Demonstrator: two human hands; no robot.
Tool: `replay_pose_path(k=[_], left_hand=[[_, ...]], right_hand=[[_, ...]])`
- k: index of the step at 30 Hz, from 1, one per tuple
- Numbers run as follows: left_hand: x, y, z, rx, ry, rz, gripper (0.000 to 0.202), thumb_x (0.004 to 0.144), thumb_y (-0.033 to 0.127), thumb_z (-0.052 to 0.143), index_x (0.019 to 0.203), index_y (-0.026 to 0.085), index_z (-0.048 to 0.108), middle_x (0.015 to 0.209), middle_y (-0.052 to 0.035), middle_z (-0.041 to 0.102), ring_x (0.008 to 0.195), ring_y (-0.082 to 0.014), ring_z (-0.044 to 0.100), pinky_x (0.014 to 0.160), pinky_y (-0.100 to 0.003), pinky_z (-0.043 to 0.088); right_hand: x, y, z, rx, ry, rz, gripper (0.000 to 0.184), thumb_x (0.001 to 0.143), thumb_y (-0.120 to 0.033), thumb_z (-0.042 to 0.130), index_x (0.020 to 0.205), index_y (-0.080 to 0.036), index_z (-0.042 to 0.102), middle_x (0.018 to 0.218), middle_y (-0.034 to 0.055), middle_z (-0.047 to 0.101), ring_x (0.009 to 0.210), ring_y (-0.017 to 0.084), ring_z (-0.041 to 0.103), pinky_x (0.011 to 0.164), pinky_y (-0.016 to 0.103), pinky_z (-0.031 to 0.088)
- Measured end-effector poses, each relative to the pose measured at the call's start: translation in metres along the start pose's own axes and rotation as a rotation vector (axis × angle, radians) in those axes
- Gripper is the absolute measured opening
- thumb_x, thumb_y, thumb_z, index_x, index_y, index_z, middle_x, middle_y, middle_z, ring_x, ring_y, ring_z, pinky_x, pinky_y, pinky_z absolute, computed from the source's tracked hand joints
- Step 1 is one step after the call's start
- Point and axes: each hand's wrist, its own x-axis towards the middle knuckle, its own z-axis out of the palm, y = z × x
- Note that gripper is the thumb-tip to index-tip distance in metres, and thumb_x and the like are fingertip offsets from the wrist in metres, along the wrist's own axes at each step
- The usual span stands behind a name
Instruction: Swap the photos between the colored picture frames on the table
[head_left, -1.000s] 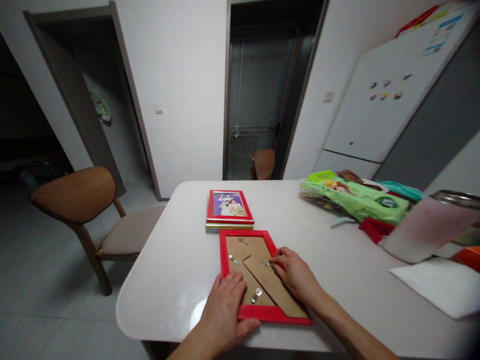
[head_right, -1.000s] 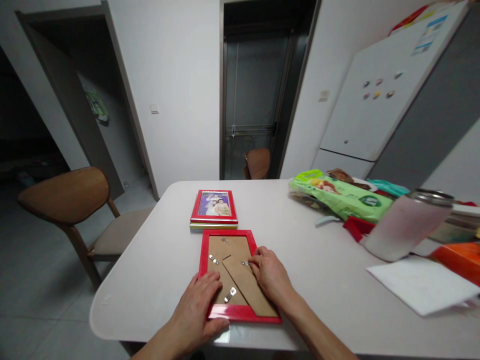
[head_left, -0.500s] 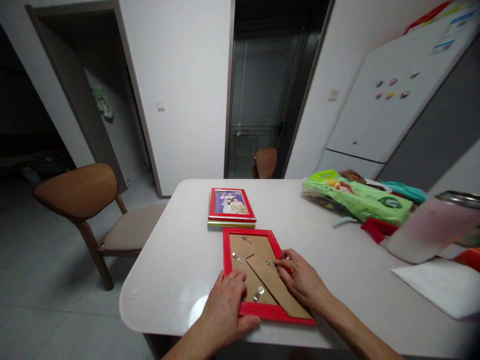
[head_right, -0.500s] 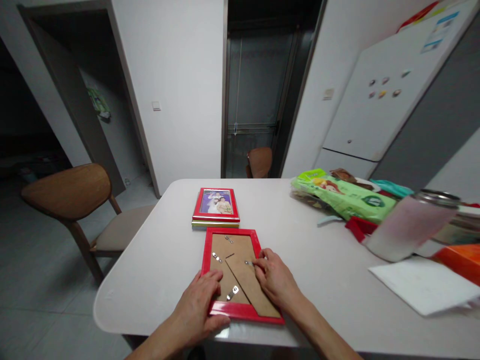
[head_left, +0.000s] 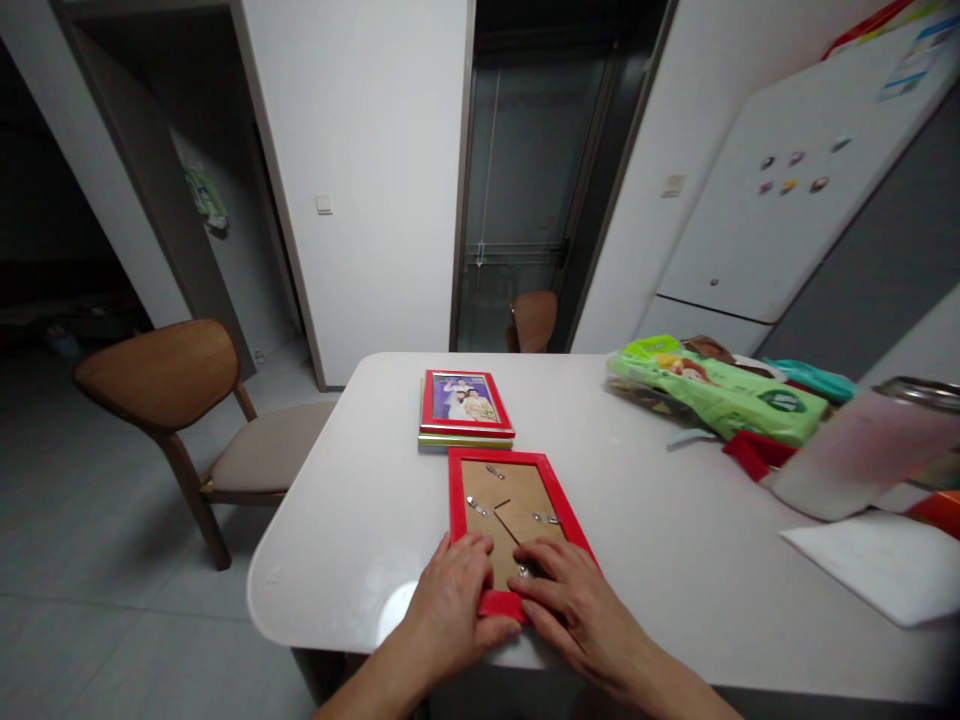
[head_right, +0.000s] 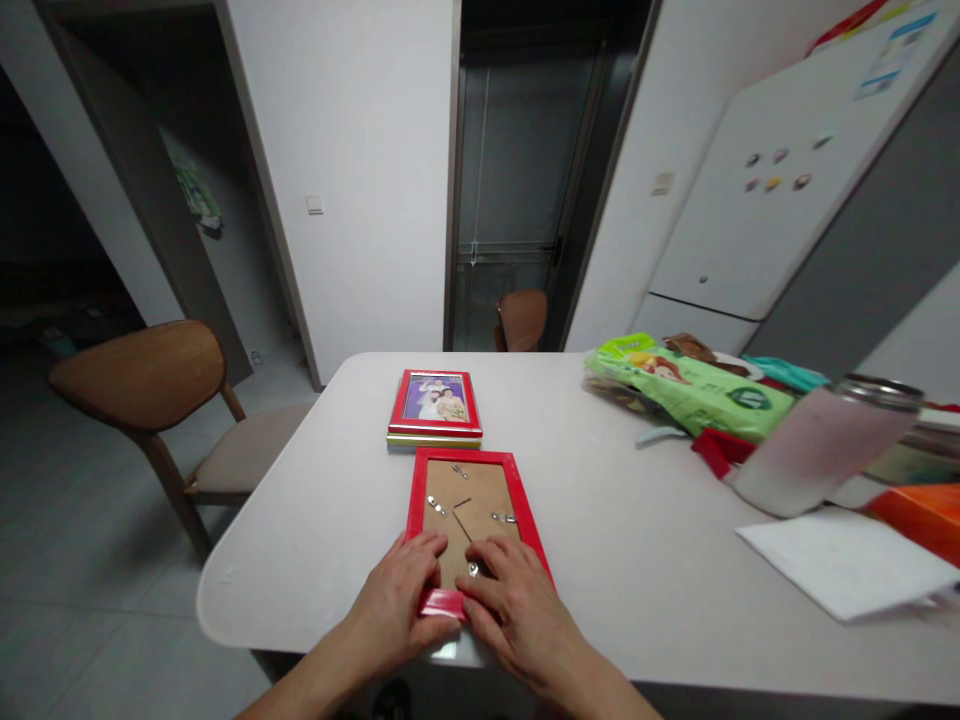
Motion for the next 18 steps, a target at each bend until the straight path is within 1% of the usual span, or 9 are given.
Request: replay_pose_path(k=[3,5,7,9,12,14,16,18], left_hand=[[0.0,-0.002,0.001,0.001,0.005,0.003,0.043,0.06,0.038,0.065,0.095,0.016,0.053,0.12,-0.0105,0.047,0.113,-0.023,0.039,0.098,-0.042,0.024],[0.0,-0.003,0.002,-0.003,-0.002,0.002,0.045,0.059,0.038,0.066,0.096,0.016,0.053,0.12,-0.0107,0.047,0.113,-0.0234,0.039,0.098,-0.043,0.024],[0.0,-0.003,0.002,-0.008,-0.006,-0.001,0.049,0.057,0.039,0.066,0.098,0.015,0.053,0.12,-0.0113,0.047,0.112,-0.024,0.039,0.098,-0.043,0.024],[0.0,-0.002,0.002,-0.011,-0.003,-0.001,0.054,0.057,0.038,0.068,0.102,0.014,0.051,0.12,-0.012,0.047,0.112,-0.0244,0.039,0.098,-0.043,0.024],[0.0,0.001,0.0,-0.016,-0.006,-0.009,0.062,0.054,0.036,0.071,0.107,0.012,0.048,0.118,-0.0132,0.048,0.111,-0.0252,0.04,0.098,-0.044,0.025],[0.0,0.003,-0.003,-0.025,-0.008,-0.018,0.058,0.052,0.035,0.072,0.101,0.012,0.051,0.115,-0.0132,0.051,0.109,-0.0254,0.043,0.097,-0.043,0.026],[0.001,0.005,-0.005,-0.036,0.0,-0.021,0.051,0.051,0.035,0.072,0.093,0.013,0.055,0.113,-0.0125,0.053,0.107,-0.0252,0.044,0.096,-0.042,0.027],[0.001,0.005,-0.006,-0.046,0.007,-0.016,0.045,0.051,0.034,0.073,0.088,0.014,0.056,0.113,-0.012,0.053,0.107,-0.0255,0.045,0.096,-0.042,0.028]], right_hand=[[-0.001,0.004,-0.001,0.018,-0.018,-0.003,0.024,0.078,-0.032,0.041,0.094,-0.03,0.06,0.106,0.0036,0.053,0.102,0.021,0.04,0.087,0.038,0.031],[0.005,0.007,0.0,0.042,-0.015,0.013,0.027,0.079,-0.031,0.04,0.098,-0.028,0.058,0.104,0.0049,0.053,0.099,0.02,0.042,0.085,0.037,0.033],[0.019,0.01,0.004,0.071,0.02,0.045,0.029,0.08,-0.03,0.037,0.101,-0.023,0.057,0.102,0.0073,0.053,0.095,0.019,0.045,0.083,0.034,0.035],[0.039,0.012,0.009,0.081,0.07,0.083,0.031,0.081,-0.027,0.035,0.103,-0.018,0.056,0.099,0.0094,0.054,0.091,0.018,0.046,0.081,0.032,0.035],[0.067,0.014,0.018,0.015,0.08,0.115,0.029,0.08,-0.021,0.036,0.097,-0.016,0.059,0.091,0.0092,0.055,0.087,0.018,0.047,0.078,0.03,0.035],[0.079,0.014,0.023,-0.05,0.05,0.106,0.026,0.079,-0.019,0.036,0.085,-0.017,0.062,0.086,0.0079,0.055,0.084,0.018,0.046,0.075,0.029,0.034],[0.084,0.015,0.026,-0.094,0.015,0.081,0.025,0.08,-0.02,0.037,0.078,-0.018,0.062,0.083,0.0068,0.055,0.082,0.017,0.045,0.072,0.029,0.032],[0.082,0.015,0.026,-0.12,-0.018,0.042,0.022,0.08,-0.023,0.039,0.078,-0.018,0.061,0.084,0.0062,0.054,0.082,0.017,0.045,0.072,0.028,0.031]])
